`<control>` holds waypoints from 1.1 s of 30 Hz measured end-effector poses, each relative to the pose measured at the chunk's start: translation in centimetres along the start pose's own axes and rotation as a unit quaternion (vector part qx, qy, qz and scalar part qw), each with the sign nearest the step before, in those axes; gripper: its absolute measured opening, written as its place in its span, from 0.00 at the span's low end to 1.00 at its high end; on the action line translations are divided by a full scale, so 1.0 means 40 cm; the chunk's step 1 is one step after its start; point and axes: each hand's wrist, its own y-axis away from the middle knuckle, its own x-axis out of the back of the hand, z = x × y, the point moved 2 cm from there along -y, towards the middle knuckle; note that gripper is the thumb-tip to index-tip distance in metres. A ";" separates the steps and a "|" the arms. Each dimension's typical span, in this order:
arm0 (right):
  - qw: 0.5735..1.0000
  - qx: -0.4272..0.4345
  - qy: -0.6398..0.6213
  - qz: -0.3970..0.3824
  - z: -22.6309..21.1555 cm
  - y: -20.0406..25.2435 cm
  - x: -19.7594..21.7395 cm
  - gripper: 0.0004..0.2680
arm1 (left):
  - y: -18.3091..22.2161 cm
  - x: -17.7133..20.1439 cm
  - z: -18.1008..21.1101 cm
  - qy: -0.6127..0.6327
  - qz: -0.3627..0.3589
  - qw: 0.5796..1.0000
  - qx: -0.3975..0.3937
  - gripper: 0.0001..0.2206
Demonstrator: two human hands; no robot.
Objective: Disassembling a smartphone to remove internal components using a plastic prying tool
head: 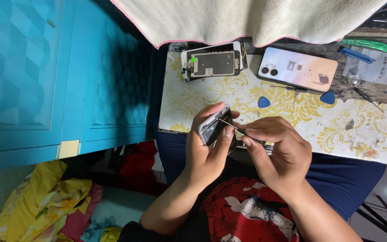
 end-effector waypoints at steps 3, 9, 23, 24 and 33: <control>1.000 -0.001 -0.004 0.004 0.007 0.007 0.002 0.07 | 0.002 -0.002 0.004 -0.011 0.001 1.000 -0.006 0.19; 1.000 -0.001 -0.011 0.005 0.009 0.015 0.002 0.07 | 0.002 0.000 0.015 -0.046 0.002 0.998 -0.035 0.18; 1.000 -0.003 -0.005 0.001 0.001 0.013 -0.003 0.07 | 0.003 0.008 0.018 -0.121 0.011 0.990 -0.069 0.18; 1.000 -0.002 -0.004 0.000 -0.001 0.012 -0.004 0.07 | 0.002 0.008 0.018 -0.135 0.013 0.988 -0.074 0.17; 1.000 -0.001 0.024 -0.003 -0.005 0.011 -0.004 0.06 | 0.003 0.010 0.025 -0.162 0.025 0.984 -0.074 0.17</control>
